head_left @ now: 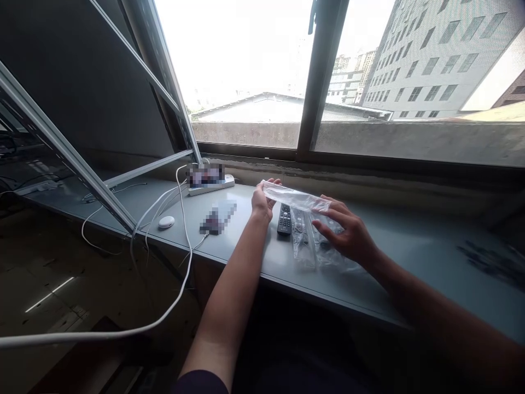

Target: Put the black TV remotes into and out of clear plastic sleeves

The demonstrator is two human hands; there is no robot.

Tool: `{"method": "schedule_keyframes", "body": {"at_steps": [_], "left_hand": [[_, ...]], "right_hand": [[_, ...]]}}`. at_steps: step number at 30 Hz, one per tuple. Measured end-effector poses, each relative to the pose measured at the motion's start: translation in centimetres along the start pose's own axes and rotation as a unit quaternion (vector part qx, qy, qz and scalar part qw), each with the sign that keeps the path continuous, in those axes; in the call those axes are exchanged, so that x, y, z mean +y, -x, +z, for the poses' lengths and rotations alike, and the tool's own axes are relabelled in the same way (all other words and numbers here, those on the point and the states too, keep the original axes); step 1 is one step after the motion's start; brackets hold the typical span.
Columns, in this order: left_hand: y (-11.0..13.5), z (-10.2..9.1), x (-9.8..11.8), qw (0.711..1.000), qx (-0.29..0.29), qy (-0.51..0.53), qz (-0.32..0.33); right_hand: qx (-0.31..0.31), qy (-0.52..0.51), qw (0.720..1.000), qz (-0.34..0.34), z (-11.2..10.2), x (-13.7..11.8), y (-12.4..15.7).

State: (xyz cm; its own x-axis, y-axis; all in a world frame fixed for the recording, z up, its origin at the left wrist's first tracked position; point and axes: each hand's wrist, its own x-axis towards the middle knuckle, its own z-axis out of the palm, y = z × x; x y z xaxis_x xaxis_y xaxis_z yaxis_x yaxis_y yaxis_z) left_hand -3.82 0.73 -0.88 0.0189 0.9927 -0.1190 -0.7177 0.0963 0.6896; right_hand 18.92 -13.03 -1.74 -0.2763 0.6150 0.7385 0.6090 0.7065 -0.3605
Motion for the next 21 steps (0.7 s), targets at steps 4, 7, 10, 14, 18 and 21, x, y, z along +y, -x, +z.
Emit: {"method": "schedule_keyframes", "body": {"at_steps": [4,7,10,14,18,21], "left_hand": [[0.6,0.4,-0.5,0.993,-0.051,-0.104,-0.015],[1.0,0.6,-0.9,0.979,-0.145,-0.13,-0.066],[1.0,0.5,-1.0,0.974,-0.177,-0.113,-0.085],[0.5,0.2,-0.4,0.991,-0.117,-0.037,-0.061],[0.3,-0.1,0.6,0.996,-0.045,0.068,-0.021],[0.3,-0.4,1.1,0.995,-0.008,0.098,0.007]], "right_hand": [[-0.025,-0.019,0.999,0.041,0.2,0.0,-0.4],[-0.055,-0.047,0.996,0.061,0.5,0.1,-0.8],[-0.069,-0.062,0.993,0.078,0.9,0.2,-1.4],[-0.041,-0.065,0.995,0.067,1.1,0.1,-2.4],[-0.011,-0.035,0.999,0.02,1.5,-0.1,-3.6],[-0.06,0.022,0.998,-0.011,2.7,0.1,-4.2]]}}
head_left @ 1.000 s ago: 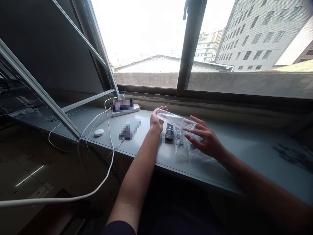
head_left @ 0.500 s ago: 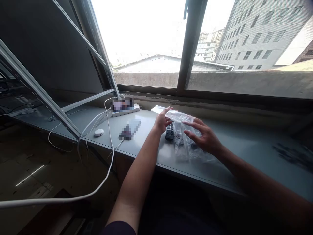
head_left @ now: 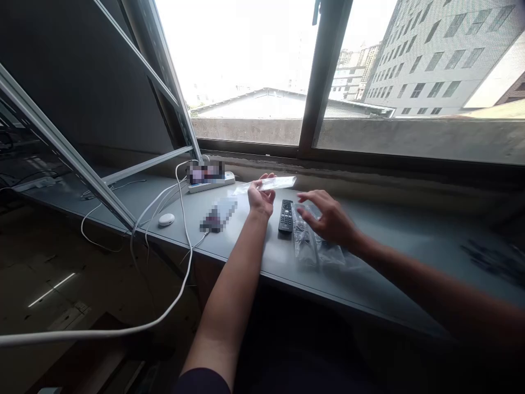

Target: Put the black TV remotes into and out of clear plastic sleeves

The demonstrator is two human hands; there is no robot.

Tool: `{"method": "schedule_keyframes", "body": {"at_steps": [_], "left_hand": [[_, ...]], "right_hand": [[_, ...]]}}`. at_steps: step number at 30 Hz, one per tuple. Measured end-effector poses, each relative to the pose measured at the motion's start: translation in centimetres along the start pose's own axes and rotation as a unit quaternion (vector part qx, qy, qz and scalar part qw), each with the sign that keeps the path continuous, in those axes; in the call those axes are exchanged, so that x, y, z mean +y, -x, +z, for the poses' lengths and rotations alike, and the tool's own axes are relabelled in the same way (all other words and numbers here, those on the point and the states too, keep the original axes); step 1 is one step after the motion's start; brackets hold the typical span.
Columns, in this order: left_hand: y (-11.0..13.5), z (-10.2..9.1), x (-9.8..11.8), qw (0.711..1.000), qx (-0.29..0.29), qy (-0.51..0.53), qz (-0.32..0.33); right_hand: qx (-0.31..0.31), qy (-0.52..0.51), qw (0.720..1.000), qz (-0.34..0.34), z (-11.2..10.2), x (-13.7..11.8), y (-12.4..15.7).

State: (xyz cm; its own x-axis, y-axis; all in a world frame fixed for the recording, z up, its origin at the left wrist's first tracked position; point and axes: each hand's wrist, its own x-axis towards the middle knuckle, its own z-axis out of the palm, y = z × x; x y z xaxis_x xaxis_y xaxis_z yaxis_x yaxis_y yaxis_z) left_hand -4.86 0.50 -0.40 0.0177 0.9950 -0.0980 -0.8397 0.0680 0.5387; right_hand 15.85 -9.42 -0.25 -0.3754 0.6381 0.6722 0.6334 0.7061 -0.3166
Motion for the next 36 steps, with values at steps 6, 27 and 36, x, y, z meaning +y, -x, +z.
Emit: {"method": "schedule_keyframes", "body": {"at_steps": [6,27,36], "left_hand": [[0.4,0.1,0.2,1.0,-0.014,0.019,0.004],[0.6,0.6,0.7,0.997,0.005,0.057,0.052],[0.0,-0.1,0.6,0.996,-0.003,0.068,0.049]], "right_hand": [[-0.181,0.154,0.971,-0.003,3.6,-0.2,-1.5],[-0.213,-0.025,0.955,0.205,9.6,0.9,-6.7],[-0.126,-0.292,0.861,0.398,4.4,1.8,-6.8]]}}
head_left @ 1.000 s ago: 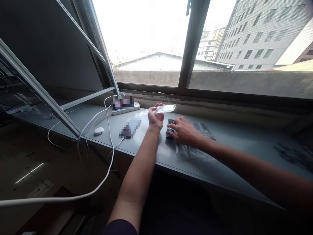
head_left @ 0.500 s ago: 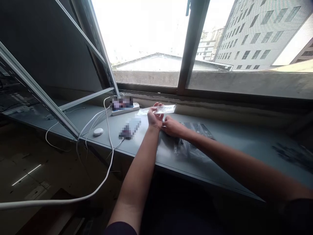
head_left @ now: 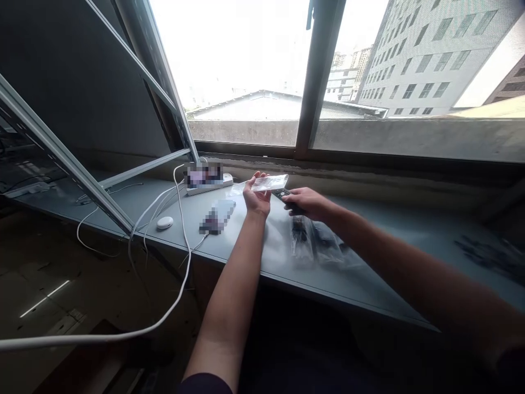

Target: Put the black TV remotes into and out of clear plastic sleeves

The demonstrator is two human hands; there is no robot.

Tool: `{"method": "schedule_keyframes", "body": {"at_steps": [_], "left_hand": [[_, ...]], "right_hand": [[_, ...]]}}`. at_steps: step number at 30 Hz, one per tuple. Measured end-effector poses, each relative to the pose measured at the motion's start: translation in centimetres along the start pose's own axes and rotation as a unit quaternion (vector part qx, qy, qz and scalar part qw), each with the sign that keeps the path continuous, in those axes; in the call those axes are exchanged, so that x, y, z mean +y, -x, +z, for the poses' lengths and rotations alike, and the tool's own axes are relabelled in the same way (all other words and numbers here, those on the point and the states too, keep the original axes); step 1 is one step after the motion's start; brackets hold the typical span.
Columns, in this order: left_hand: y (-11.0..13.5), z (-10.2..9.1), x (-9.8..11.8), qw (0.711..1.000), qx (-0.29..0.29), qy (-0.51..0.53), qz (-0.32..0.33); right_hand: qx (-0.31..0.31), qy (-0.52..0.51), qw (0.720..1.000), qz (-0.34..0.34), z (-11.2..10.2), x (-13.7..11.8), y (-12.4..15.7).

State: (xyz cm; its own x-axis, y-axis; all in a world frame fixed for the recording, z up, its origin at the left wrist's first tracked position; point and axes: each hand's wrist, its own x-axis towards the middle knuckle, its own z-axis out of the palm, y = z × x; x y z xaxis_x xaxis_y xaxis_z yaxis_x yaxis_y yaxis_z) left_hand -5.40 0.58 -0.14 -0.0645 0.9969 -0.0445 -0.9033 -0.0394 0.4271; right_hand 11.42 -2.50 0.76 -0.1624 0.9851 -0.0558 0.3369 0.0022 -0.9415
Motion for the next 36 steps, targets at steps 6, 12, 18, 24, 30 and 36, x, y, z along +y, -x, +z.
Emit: {"method": "schedule_keyframes", "body": {"at_steps": [6,12,18,24,30,36], "left_hand": [[-0.4,-0.4,-1.2,0.999,-0.008,-0.045,-0.007],[-0.8,-0.8,-3.2,0.99,-0.046,-0.127,-0.046],[-0.7,-0.7,-3.8,0.981,-0.074,-0.166,-0.075],[-0.8,-0.6,-3.6,0.982,-0.071,-0.157,-0.075],[-1.4,-0.9,-3.5,0.988,-0.049,-0.131,-0.065],[-1.6,-1.0,-3.4,0.99,-0.035,-0.122,-0.061]], "right_hand": [[-0.035,-0.358,0.929,0.087,-6.5,0.7,5.8],[-0.041,-0.512,0.855,0.07,-9.7,2.5,8.3],[-0.084,-0.569,0.811,0.106,-8.9,3.7,8.1],[-0.109,-0.581,0.798,0.116,-8.0,4.2,8.0],[-0.063,-0.581,0.8,0.135,-7.6,3.7,8.4],[0.02,-0.502,0.857,0.113,-6.7,3.0,8.6]]}}
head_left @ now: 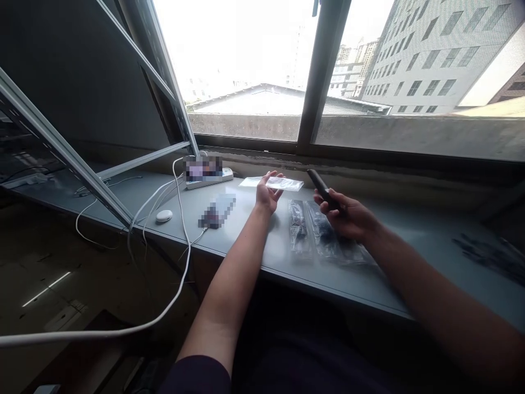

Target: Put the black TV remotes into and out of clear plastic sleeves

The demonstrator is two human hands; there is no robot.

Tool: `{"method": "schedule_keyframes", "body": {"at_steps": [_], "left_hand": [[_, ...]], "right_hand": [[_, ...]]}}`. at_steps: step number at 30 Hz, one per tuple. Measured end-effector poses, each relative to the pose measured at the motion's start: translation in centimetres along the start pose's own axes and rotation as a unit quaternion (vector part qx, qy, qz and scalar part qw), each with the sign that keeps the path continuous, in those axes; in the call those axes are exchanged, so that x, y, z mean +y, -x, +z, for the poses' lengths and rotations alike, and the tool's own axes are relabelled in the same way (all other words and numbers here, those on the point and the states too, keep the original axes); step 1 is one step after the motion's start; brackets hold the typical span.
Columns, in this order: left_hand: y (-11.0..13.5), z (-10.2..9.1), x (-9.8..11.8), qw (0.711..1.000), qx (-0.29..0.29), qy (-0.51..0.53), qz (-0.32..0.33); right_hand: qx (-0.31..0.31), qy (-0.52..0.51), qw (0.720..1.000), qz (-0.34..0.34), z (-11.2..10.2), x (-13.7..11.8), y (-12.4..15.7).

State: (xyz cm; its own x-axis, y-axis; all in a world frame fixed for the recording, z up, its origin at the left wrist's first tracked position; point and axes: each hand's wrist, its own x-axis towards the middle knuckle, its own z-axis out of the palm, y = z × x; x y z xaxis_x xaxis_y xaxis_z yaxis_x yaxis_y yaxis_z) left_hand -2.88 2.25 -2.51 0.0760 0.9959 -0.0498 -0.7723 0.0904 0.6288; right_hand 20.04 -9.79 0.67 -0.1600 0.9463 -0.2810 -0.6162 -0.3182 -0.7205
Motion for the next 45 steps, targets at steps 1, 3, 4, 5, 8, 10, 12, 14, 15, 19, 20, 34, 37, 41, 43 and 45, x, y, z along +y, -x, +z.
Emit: {"method": "schedule_keyframes", "body": {"at_steps": [1,3,4,5,8,10,12,14,15,19,20,34,37,41,43,45], "left_hand": [[0.0,0.0,0.0,1.0,0.002,0.0,0.0],[-0.1,-0.1,0.1,1.0,0.002,0.0,0.001],[-0.2,-0.2,0.1,1.0,0.001,0.001,0.002],[-0.2,-0.2,0.1,1.0,0.0,0.003,0.003],[-0.3,-0.4,0.3,1.0,0.001,0.015,0.002],[-0.4,-0.5,0.4,1.0,0.004,0.024,0.001],[-0.5,-0.5,0.6,0.999,0.008,0.034,-0.001],[-0.5,-0.6,0.6,0.999,0.013,0.044,-0.006],[-0.5,-0.6,0.6,0.999,0.014,0.047,-0.008],[-0.5,-0.7,0.6,0.999,0.012,0.038,-0.002],[-0.5,-0.7,0.6,0.999,0.015,0.037,0.0],[-0.3,-0.8,0.9,0.999,0.022,0.046,0.011],[-0.3,-0.8,0.8,0.999,0.022,0.044,0.009],[-0.1,-0.7,0.7,0.999,0.017,0.027,0.002],[0.1,-0.6,0.7,1.0,0.015,0.023,-0.003],[0.3,-0.7,0.8,1.0,0.015,0.027,-0.001]], "right_hand": [[0.004,-0.002,1.0,-0.005,0.2,0.1,0.1],[-0.006,-0.018,1.0,-0.01,0.4,0.2,0.3],[-0.018,-0.024,0.999,-0.011,0.5,0.2,0.4],[-0.033,-0.027,0.999,-0.012,0.5,0.2,0.4],[-0.072,-0.026,0.997,-0.009,0.3,0.2,0.4],[-0.081,-0.036,0.996,0.003,0.1,0.2,0.3],[-0.074,-0.044,0.996,0.017,0.1,0.3,0.2],[-0.06,-0.041,0.997,0.027,0.1,0.3,0.1],[-0.056,-0.037,0.997,0.031,0.1,0.3,0.1],[-0.063,-0.026,0.997,0.043,0.0,0.1,0.1],[-0.07,-0.021,0.997,0.04,0.0,0.1,0.1],[-0.021,-0.05,0.997,0.055,0.4,0.1,0.1],[-0.03,-0.037,0.998,0.051,0.3,0.1,0.0],[-0.073,-0.013,0.996,0.053,-0.1,0.1,-0.1],[-0.088,-0.007,0.995,0.054,-0.1,0.1,0.0],[-0.088,-0.029,0.994,0.061,0.1,0.1,0.2]]}}
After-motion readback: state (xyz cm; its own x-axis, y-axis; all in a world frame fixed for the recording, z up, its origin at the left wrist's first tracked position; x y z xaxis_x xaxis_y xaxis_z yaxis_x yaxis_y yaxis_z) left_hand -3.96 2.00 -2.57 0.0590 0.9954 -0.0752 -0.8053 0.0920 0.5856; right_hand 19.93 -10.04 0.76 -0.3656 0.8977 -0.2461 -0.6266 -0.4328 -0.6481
